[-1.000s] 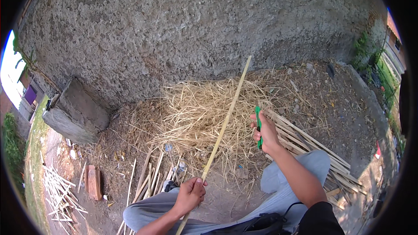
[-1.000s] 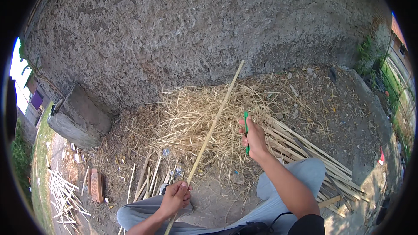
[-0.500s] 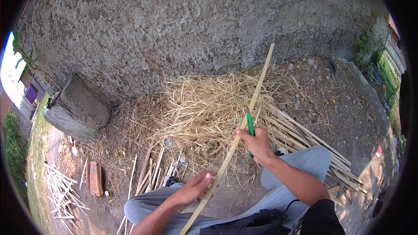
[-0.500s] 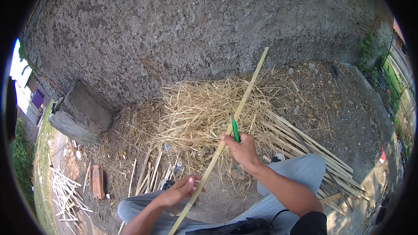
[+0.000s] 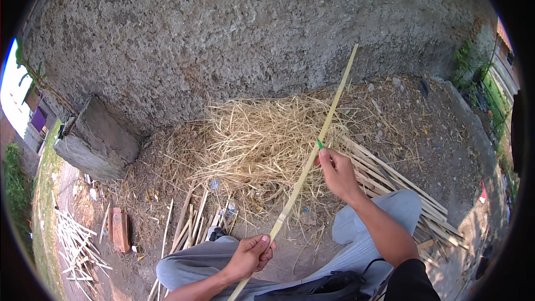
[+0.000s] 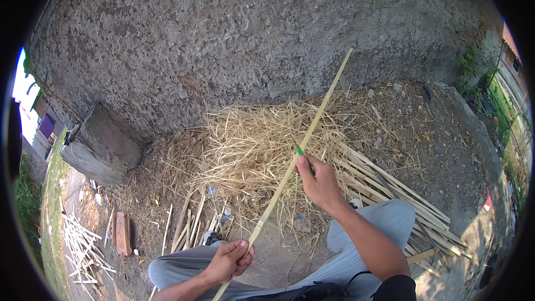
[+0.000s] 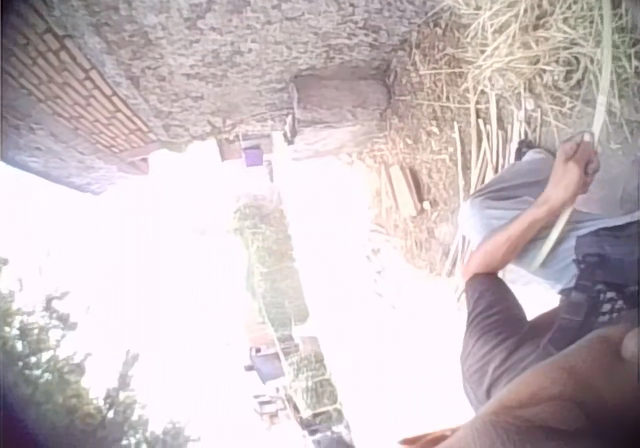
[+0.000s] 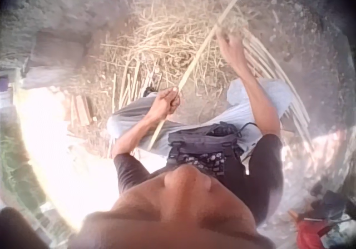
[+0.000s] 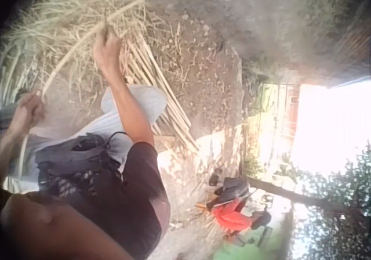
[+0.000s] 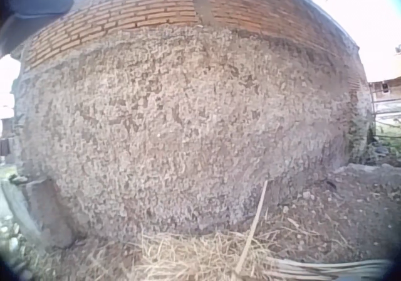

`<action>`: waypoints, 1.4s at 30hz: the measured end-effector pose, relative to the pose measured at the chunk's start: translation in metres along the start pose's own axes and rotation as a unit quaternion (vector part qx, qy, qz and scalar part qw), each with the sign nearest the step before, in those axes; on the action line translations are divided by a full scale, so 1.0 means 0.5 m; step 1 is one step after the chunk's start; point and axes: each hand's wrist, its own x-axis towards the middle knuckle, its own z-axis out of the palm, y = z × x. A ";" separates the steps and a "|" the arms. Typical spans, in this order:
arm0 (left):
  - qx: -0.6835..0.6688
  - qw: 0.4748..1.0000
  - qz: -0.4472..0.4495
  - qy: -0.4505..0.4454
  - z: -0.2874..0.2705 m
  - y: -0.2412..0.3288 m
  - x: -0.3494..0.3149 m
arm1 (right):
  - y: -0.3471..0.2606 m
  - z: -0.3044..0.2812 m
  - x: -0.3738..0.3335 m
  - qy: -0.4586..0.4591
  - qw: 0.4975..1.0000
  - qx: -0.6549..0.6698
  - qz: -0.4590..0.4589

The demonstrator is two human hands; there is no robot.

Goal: The person strips the outer bark from a length of bamboo using a small hand tool while sitting outdoors on the ground next to a pile of straw and wood scraps.

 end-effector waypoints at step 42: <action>0.197 0.974 0.086 0.072 -0.011 -0.034 -0.040 | -0.004 -0.083 0.039 0.080 0.971 -0.203 -0.094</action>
